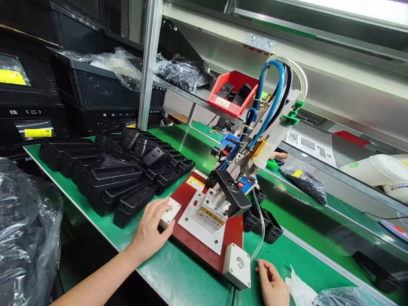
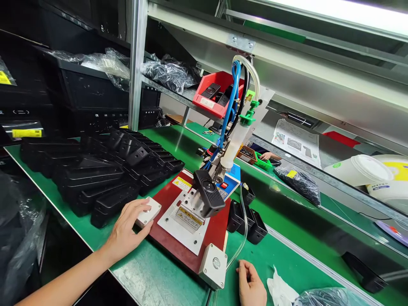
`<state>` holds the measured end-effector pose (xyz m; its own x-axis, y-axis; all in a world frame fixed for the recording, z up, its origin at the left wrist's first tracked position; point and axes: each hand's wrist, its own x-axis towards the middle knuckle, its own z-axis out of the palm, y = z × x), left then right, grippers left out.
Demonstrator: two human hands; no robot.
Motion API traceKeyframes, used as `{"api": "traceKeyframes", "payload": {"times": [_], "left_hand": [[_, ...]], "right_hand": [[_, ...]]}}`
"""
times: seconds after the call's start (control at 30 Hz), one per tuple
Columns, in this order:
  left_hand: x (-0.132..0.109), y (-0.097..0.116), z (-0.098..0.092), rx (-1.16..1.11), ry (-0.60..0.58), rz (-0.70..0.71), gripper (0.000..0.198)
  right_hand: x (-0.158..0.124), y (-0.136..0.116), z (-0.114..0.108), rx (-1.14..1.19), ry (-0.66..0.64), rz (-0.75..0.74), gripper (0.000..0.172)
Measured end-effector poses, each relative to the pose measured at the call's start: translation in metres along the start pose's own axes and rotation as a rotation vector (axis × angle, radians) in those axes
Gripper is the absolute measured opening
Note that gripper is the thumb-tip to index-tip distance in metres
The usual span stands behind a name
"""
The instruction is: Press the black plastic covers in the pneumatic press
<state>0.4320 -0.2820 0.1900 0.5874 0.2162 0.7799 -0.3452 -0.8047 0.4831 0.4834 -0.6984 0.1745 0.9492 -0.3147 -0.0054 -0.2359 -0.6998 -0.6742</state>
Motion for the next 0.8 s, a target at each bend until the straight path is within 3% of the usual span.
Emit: {"api": "traceKeyframes", "payload": {"times": [0.8], "left_hand": [[-0.0008,0.0003,-0.0016,-0.005,-0.015,-0.008,0.027]], "right_hand": [[-0.0012,-0.0040,-0.0015,-0.013,-0.026,-0.003,0.068]]}}
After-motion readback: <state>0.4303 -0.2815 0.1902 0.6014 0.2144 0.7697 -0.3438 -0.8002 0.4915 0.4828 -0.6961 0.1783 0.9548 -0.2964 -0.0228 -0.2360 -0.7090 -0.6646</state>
